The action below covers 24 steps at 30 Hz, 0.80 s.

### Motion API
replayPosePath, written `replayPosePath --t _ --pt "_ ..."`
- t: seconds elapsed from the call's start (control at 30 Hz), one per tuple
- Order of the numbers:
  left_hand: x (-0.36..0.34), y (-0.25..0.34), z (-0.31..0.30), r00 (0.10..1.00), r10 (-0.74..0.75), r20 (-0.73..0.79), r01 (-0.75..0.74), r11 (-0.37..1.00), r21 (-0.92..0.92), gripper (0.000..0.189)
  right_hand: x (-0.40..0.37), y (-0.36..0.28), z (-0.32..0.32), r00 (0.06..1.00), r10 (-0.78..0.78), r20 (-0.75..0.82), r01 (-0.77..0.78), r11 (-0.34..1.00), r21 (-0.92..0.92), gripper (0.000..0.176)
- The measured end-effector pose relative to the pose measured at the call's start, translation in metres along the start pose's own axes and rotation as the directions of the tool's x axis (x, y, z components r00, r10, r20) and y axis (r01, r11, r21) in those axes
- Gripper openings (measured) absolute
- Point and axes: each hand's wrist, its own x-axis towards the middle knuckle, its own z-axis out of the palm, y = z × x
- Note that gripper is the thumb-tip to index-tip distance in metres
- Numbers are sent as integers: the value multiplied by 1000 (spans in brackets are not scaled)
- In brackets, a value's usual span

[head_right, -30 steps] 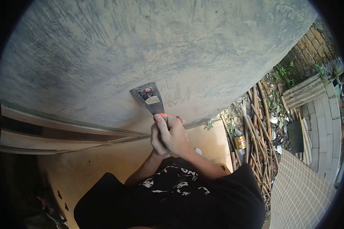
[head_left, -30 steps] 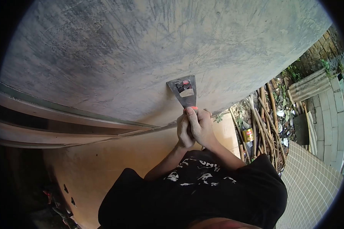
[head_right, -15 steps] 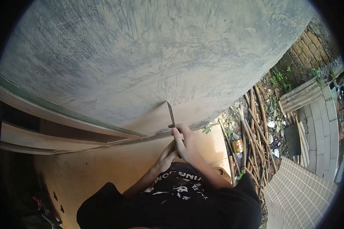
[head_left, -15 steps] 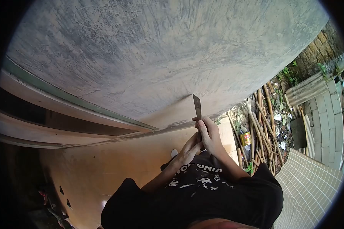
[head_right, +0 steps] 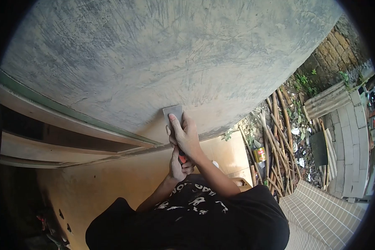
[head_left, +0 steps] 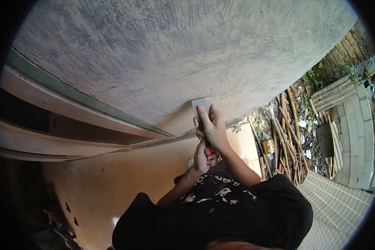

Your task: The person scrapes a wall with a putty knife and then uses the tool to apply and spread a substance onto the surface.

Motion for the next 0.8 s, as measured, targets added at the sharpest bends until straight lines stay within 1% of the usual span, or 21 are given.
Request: replayPosePath --t 0.03,0.07,0.1,0.13,0.17,0.2,0.23,0.3,0.37,0.43,0.47,0.53,0.63,0.67,0.73,0.8 --pt "1 6 1 999 -42 -20 43 999 13 61 2 2 1 997 -38 -65 36 999 -24 21" --pt "3 7 0 999 -45 -20 45 999 16 61 4 4 1 988 -77 -131 71 996 -49 20" --pt "5 8 -3 998 -61 19 61 998 11 60 4 2 3 984 -84 -157 74 995 -69 21" --pt "7 8 -5 995 -77 58 77 997 7 60 4 1 4 984 -85 -159 75 995 -68 21" --pt "9 8 -6 995 -80 60 80 997 8 60 4 -1 4 980 -114 -164 93 987 -130 21" --pt "10 7 -6 995 -97 24 98 994 -47 57 4 -2 4 975 -141 -171 108 975 -192 22" --pt "12 6 -6 993 -117 -11 116 988 -103 55 4 -2 3 974 -142 -178 107 975 -195 22" --pt "14 3 -2 991 -131 -15 129 986 -106 55 7 -3 2 973 -137 -187 83 959 -271 23" --pt "11 2 0 990 -142 -26 138 984 -113 55 7 -6 3 974 -113 -196 61 965 -255 23" --pt "9 0 -2 990 -125 58 129 989 -73 56 7 -8 4 975 -84 -205 33 970 -241 23" --pt "9 0 -1 990 -129 59 133 988 -78 56 7 -9 5 975 -89 -202 38 969 -243 24" --pt "8 2 0 985 -171 -36 170 985 -25 64 6 -7 6 975 -93 -201 43 970 -238 25" --pt "11 1 0 990 -134 -39 135 991 13 64 7 -12 7 975 -88 -206 35 968 -248 25" --pt "8 -1 0 991 -129 -45 130 991 17 64 6 -10 5 975 -86 -205 25 960 -280 26" --pt "10 -2 1 994 -103 47 107 990 -89 58 10 -16 9 976 -107 -190 44 950 -308 27" --pt "16 -2 -2 990 -122 70 128 989 -78 58 9 -23 10 976 -69 -207 -4 943 -333 31"
